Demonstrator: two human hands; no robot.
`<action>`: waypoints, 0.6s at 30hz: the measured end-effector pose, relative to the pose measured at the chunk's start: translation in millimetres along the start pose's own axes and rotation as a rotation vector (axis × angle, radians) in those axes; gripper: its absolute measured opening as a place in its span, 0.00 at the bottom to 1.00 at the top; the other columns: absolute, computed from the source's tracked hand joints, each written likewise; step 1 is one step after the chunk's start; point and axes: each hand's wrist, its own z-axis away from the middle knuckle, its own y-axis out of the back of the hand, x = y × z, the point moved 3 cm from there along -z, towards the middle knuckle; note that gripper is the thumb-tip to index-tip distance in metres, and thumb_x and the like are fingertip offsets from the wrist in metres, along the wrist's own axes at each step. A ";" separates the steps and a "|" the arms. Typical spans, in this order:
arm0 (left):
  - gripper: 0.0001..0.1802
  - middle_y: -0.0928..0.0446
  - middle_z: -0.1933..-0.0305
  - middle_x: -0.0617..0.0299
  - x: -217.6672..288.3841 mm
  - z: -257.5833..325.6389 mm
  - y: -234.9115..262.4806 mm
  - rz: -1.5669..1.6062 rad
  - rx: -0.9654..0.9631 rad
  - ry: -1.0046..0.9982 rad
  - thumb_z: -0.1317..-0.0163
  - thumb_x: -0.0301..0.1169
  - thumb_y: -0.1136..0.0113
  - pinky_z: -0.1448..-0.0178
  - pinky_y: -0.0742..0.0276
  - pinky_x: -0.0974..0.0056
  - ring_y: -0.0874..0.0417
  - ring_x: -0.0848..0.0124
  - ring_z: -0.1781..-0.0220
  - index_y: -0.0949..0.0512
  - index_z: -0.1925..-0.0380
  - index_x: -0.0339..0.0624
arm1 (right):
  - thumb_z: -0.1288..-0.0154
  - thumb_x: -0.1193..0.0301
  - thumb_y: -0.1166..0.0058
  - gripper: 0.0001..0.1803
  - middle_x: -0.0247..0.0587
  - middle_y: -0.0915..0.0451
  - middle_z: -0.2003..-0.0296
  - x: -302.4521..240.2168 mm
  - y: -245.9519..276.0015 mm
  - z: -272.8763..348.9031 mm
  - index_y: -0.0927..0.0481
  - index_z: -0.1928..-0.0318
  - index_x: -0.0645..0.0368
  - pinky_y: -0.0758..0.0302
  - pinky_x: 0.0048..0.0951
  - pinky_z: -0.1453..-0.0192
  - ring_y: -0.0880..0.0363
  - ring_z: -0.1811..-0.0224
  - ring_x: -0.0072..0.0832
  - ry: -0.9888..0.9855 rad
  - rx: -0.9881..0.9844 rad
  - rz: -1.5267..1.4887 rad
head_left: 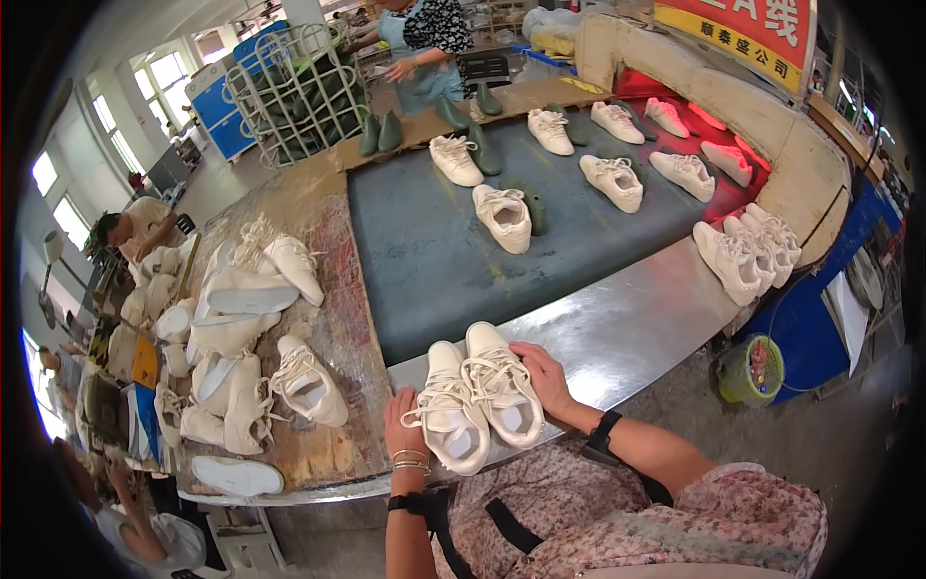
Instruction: Arranging sneakers on a table and placing them onto a conveyor belt in a shoe factory.
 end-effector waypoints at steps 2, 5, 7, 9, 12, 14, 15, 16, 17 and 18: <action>0.17 0.27 0.42 0.55 -2.6 2.8 -2.0 -0.010 -0.003 0.011 0.44 0.29 0.46 0.31 0.38 0.51 0.29 0.56 0.37 0.23 0.53 0.39 | 0.29 0.73 0.59 0.15 0.50 0.23 0.49 0.6 -0.3 -0.2 0.22 0.51 0.67 0.31 0.29 0.40 0.25 0.46 0.39 0.011 0.003 -0.003; 0.18 0.27 0.42 0.54 -2.6 4.1 -1.3 -0.017 -0.011 -0.008 0.44 0.29 0.46 0.31 0.38 0.51 0.30 0.56 0.37 0.24 0.52 0.39 | 0.29 0.73 0.59 0.15 0.50 0.23 0.49 -0.3 -3.0 1.9 0.22 0.50 0.67 0.32 0.30 0.39 0.25 0.45 0.39 0.016 -0.006 0.003; 0.19 0.27 0.42 0.54 -4.2 5.6 0.0 -0.007 -0.038 0.012 0.45 0.30 0.46 0.30 0.39 0.51 0.30 0.56 0.37 0.24 0.52 0.38 | 0.29 0.73 0.60 0.15 0.50 0.23 0.49 -0.3 -5.1 2.8 0.22 0.50 0.67 0.32 0.31 0.39 0.25 0.45 0.39 0.022 -0.015 0.006; 0.19 0.27 0.42 0.54 -4.9 5.7 -2.4 -0.019 -0.034 0.000 0.44 0.30 0.46 0.30 0.39 0.51 0.30 0.56 0.37 0.24 0.51 0.38 | 0.29 0.73 0.60 0.16 0.50 0.23 0.48 0.3 -3.4 3.6 0.22 0.50 0.67 0.32 0.31 0.38 0.26 0.44 0.39 0.016 0.000 0.019; 0.20 0.27 0.42 0.54 -4.7 7.4 -4.9 -0.023 -0.037 -0.007 0.44 0.30 0.46 0.30 0.39 0.51 0.31 0.56 0.36 0.25 0.50 0.38 | 0.28 0.71 0.62 0.17 0.51 0.24 0.47 0.6 -0.3 4.1 0.23 0.48 0.67 0.32 0.31 0.38 0.26 0.44 0.38 0.020 -0.024 0.040; 0.20 0.28 0.41 0.54 -4.6 7.6 -5.0 -0.013 -0.049 -0.005 0.44 0.29 0.46 0.30 0.39 0.51 0.31 0.56 0.35 0.25 0.49 0.38 | 0.29 0.73 0.60 0.15 0.51 0.23 0.48 2.4 -3.0 3.7 0.22 0.50 0.66 0.32 0.31 0.39 0.25 0.45 0.40 0.013 0.001 0.015; 0.21 0.28 0.41 0.54 -4.2 6.6 -3.7 -0.010 -0.052 0.002 0.44 0.29 0.46 0.30 0.40 0.51 0.31 0.57 0.35 0.26 0.49 0.38 | 0.29 0.73 0.60 0.15 0.50 0.23 0.48 2.9 -3.2 2.2 0.22 0.50 0.66 0.32 0.30 0.39 0.25 0.45 0.40 0.028 -0.004 0.022; 0.21 0.28 0.40 0.54 -3.7 5.7 -2.5 -0.007 -0.056 0.009 0.44 0.29 0.46 0.30 0.40 0.51 0.32 0.57 0.35 0.26 0.49 0.38 | 0.29 0.73 0.60 0.15 0.50 0.23 0.48 3.3 -2.8 1.7 0.22 0.50 0.65 0.31 0.30 0.40 0.25 0.45 0.40 0.043 -0.007 0.028; 0.21 0.28 0.40 0.54 -2.6 5.5 -1.1 -0.002 -0.061 0.007 0.44 0.29 0.46 0.29 0.40 0.51 0.32 0.57 0.35 0.26 0.48 0.38 | 0.29 0.73 0.60 0.15 0.50 0.23 0.48 4.2 -2.1 2.3 0.22 0.50 0.65 0.31 0.30 0.40 0.25 0.45 0.40 0.036 -0.008 0.030; 0.21 0.28 0.40 0.54 -4.1 5.9 -1.9 -0.003 -0.063 0.011 0.44 0.29 0.46 0.29 0.40 0.51 0.32 0.57 0.35 0.26 0.48 0.38 | 0.29 0.73 0.60 0.15 0.50 0.23 0.48 3.8 -2.8 1.2 0.22 0.50 0.65 0.31 0.30 0.40 0.25 0.46 0.40 0.045 -0.005 0.028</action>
